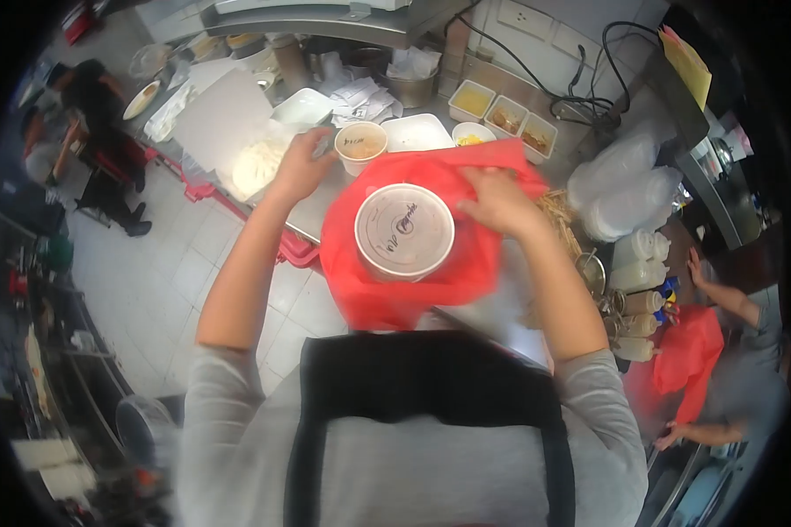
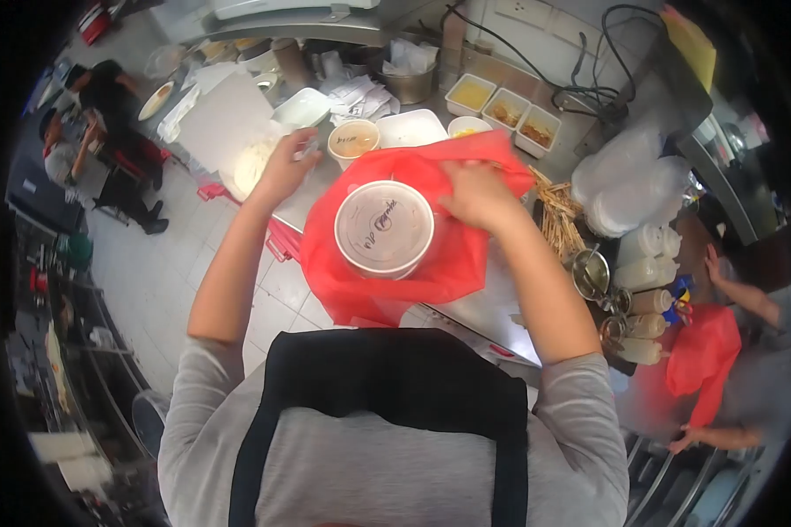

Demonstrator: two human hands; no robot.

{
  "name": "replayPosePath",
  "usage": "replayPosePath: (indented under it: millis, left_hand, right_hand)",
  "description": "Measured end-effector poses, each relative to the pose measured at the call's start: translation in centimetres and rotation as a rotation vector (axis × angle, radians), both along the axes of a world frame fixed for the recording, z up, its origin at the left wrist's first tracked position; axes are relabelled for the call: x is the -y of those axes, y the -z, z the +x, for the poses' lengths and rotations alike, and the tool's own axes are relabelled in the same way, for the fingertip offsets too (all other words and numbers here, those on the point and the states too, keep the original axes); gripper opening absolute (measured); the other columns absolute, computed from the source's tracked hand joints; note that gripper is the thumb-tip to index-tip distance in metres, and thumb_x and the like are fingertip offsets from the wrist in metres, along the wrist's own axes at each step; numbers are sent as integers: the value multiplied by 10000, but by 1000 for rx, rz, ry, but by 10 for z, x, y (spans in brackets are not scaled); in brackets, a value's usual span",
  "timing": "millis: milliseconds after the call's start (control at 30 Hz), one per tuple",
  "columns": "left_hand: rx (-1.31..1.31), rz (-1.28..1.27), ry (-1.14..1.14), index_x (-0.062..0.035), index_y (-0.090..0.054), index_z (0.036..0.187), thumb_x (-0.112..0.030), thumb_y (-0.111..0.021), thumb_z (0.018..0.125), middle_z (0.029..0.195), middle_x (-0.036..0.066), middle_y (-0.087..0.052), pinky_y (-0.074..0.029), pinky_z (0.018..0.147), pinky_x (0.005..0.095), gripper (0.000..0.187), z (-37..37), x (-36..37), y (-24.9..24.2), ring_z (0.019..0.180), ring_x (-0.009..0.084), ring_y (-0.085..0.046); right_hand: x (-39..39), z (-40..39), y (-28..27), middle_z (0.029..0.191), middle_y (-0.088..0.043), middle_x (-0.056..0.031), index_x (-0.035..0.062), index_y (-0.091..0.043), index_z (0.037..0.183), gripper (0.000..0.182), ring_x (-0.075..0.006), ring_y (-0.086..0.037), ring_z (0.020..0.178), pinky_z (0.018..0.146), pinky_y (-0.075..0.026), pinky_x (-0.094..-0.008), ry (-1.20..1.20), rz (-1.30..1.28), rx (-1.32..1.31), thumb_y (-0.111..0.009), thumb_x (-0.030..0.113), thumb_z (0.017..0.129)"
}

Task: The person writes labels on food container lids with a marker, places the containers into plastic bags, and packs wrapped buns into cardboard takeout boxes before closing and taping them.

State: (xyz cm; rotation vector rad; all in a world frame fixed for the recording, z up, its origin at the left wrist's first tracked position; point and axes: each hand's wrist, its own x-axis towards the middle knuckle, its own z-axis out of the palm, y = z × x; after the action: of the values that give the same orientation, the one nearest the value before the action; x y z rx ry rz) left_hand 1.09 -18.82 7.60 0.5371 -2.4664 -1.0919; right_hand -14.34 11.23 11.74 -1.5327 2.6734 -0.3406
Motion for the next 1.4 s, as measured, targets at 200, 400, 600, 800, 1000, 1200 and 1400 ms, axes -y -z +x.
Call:
replayPosePath:
  millis: [200,400,600,800,1000,1200,1400]
  left_hand:
    - [432,-587,255,-255,-214,1434,-209,-856,504,1428,224,-251,-313,1044,478,1131,-81,19,25,1320,422,-233]
    - [512,-623,192,-330,-231,1415,-414,-807,541,1422,204,-248,-347,1011,506,1050,-122,24,50,1287,435,-277]
    - [366,-407,242,-257,-319,1383,-335,-794,525,1278,236,-383,-394,968,463,984,-113,35,23,1188,421,-399]
    - [166,-391,368,-215,-358,1364,-287,-784,526,1210,231,-426,-401,960,406,943,-95,17,-68,1124,383,-458]
    - [137,-156,699,-185,-369,1352,-238,-763,563,1199,173,-445,-383,970,386,884,-75,-57,-159,1140,326,-448]
    - [214,-298,707,-167,-335,1366,-246,-755,582,1234,183,-418,-383,964,399,893,-92,-137,-117,1165,341,-428]
    - [282,-938,249,-243,-350,1359,-311,-777,550,1268,205,-393,-392,946,476,917,-108,-124,-91,1180,389,-406]
  right_hand:
    - [12,0,3,1116,-537,-137,132,-518,1161,575,-311,-522,1069,901,-416,-431,36,54,-222,-738,205,635]
    - [36,-24,-18,867,-623,-159,37,-617,952,232,-311,-600,890,813,-468,-410,353,-10,-48,-604,105,731]
    - [24,-38,-25,821,-624,-179,39,-619,863,149,-341,-609,808,714,-473,-422,-37,-416,124,-540,57,738]
    - [30,-42,-13,884,-650,-175,26,-660,877,170,-327,-629,838,732,-498,-414,184,15,-18,-535,78,773]
    - [46,-48,-27,863,-659,-177,29,-678,866,179,-313,-647,812,695,-513,-408,163,81,-162,-527,71,780]
    - [15,-66,-82,840,-646,-207,21,-671,834,172,-323,-641,786,671,-512,-418,146,-35,-100,-532,79,751]
    - [-10,-29,-53,1095,-568,-194,14,-665,787,149,-323,-629,848,718,-519,-401,51,77,-455,-556,107,746]
